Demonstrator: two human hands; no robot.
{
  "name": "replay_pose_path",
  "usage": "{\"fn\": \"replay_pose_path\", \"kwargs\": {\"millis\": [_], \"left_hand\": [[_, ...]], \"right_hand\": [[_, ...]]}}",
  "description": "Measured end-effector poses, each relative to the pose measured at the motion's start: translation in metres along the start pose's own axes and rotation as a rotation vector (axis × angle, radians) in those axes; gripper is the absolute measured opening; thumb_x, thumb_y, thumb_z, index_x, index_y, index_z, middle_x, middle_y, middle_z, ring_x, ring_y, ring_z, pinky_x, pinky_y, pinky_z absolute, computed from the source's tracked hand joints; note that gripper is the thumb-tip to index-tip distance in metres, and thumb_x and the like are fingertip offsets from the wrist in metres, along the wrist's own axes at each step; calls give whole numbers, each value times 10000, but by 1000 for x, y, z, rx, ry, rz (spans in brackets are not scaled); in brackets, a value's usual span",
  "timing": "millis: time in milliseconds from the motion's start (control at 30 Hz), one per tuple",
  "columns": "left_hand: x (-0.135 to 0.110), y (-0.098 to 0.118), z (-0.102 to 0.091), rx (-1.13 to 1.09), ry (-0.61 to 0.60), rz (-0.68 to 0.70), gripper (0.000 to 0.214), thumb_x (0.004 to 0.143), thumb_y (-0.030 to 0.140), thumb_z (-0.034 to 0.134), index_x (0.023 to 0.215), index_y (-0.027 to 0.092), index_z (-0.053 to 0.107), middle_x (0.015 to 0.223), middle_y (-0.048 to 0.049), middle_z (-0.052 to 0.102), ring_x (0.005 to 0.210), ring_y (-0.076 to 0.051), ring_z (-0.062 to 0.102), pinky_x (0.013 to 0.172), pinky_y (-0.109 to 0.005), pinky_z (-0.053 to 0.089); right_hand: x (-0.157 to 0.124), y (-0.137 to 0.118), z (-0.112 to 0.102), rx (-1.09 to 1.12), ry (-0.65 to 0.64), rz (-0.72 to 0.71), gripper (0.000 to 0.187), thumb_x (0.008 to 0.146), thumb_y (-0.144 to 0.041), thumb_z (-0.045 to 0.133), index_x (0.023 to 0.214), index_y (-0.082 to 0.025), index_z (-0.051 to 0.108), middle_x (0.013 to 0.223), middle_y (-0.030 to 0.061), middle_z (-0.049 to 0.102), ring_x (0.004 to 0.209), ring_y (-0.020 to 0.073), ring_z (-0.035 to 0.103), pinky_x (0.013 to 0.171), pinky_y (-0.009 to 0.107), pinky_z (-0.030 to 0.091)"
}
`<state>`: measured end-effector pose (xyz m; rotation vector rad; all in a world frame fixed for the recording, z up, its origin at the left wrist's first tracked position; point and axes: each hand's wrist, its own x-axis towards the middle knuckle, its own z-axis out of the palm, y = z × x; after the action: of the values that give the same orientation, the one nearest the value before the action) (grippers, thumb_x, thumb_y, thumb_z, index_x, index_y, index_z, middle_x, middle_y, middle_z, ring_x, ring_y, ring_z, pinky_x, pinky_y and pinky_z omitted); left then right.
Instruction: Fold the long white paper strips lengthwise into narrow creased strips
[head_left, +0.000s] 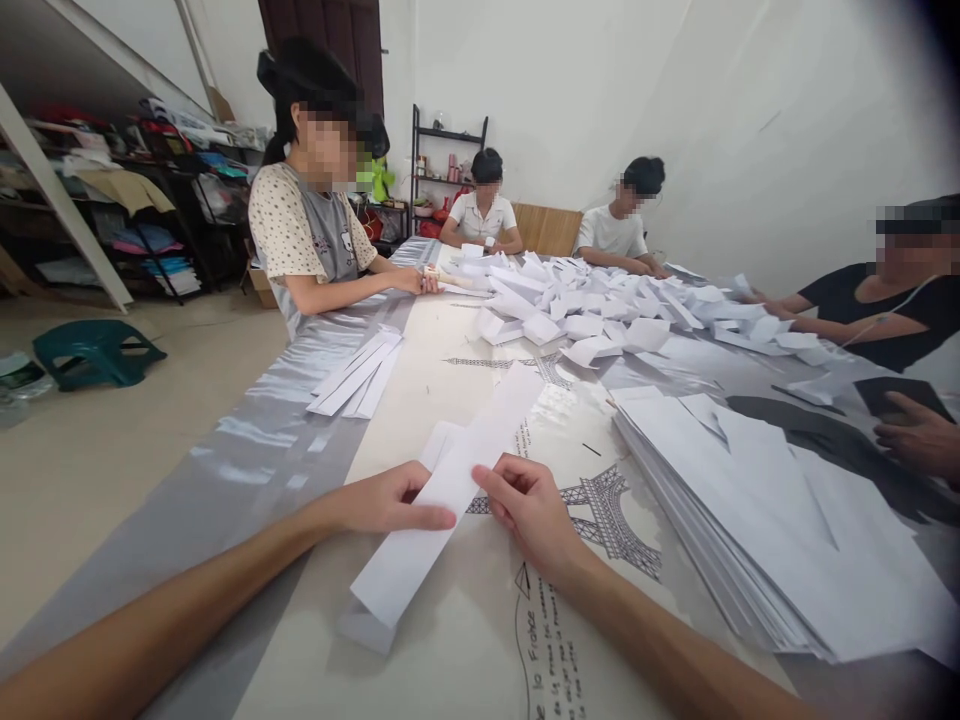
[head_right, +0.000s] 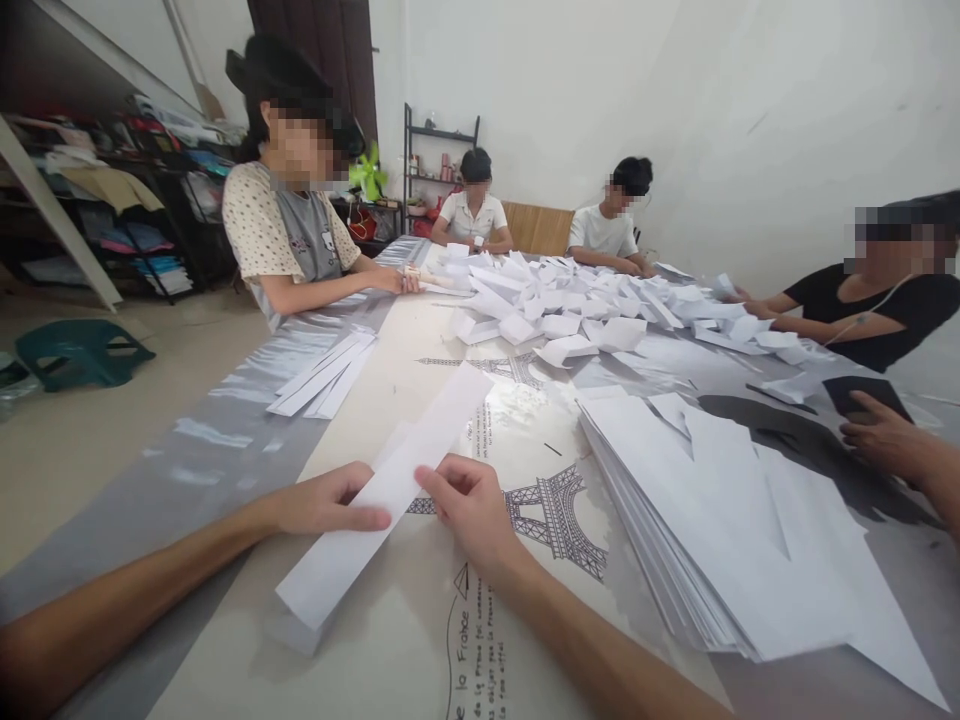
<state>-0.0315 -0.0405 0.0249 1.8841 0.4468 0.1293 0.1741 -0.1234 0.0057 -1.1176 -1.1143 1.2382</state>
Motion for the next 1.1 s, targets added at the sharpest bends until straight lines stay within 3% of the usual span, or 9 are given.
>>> {"fn": "replay_pose_path", "kwargs": {"millis": [100,200,333,500,633,800,1100], "left_hand": [[0,3,0,-1,46,-40,441,894,529,581,677,162,469,628,35,376,543,-89,331,481,-235,224],[-2,2,-4,-22,-14,-95,460,862,562,610,674,161,486,621,29,395,534,-95,345,471,-237,237],[-2,-1,-7,-1,-99,-38,466,850,538,633,639,170,441,597,39,337,517,-86,294,466,-252,198],[1,-3,-3,13,13,28,498,895,543,568,614,172,389,599,39,306,530,-82,266,476,-256,176],[1,-1,-5,-21,9,-11,469,881,512,594,609,168,429,579,39,334,512,-81,284,464,-252,186],[-1,1,-6,-12,-63,1,463,876,486,590,596,179,386,573,40,295,512,-85,262,461,-255,183],[0,-4,-6,0,-67,-7,461,872,496,584,592,185,391,575,34,293,516,-90,262,450,-258,177]], "right_hand": [[0,-1,1,3,-28,6,444,833,-449,735,575,-192,482,459,-72,406,455,81,272,492,270,187],[1,-2,-1,-14,8,-4,453,837,-464,728,566,-193,486,458,-68,409,457,87,291,502,274,215],[3,-4,-7,-24,108,-29,495,830,-473,734,546,-199,435,463,-74,364,478,93,281,530,285,232],[4,-2,-7,4,90,2,480,805,-484,751,560,-207,445,453,-84,342,470,93,243,521,287,210],[7,-2,-9,2,76,-4,467,810,-477,750,559,-207,461,446,-76,365,463,95,266,517,289,220],[12,-7,-21,70,182,-20,415,806,-439,765,598,-202,494,521,-71,350,491,91,251,512,289,199],[19,-7,-29,108,271,-14,353,742,-454,809,658,-200,578,561,-66,350,494,93,239,483,290,195]]}}
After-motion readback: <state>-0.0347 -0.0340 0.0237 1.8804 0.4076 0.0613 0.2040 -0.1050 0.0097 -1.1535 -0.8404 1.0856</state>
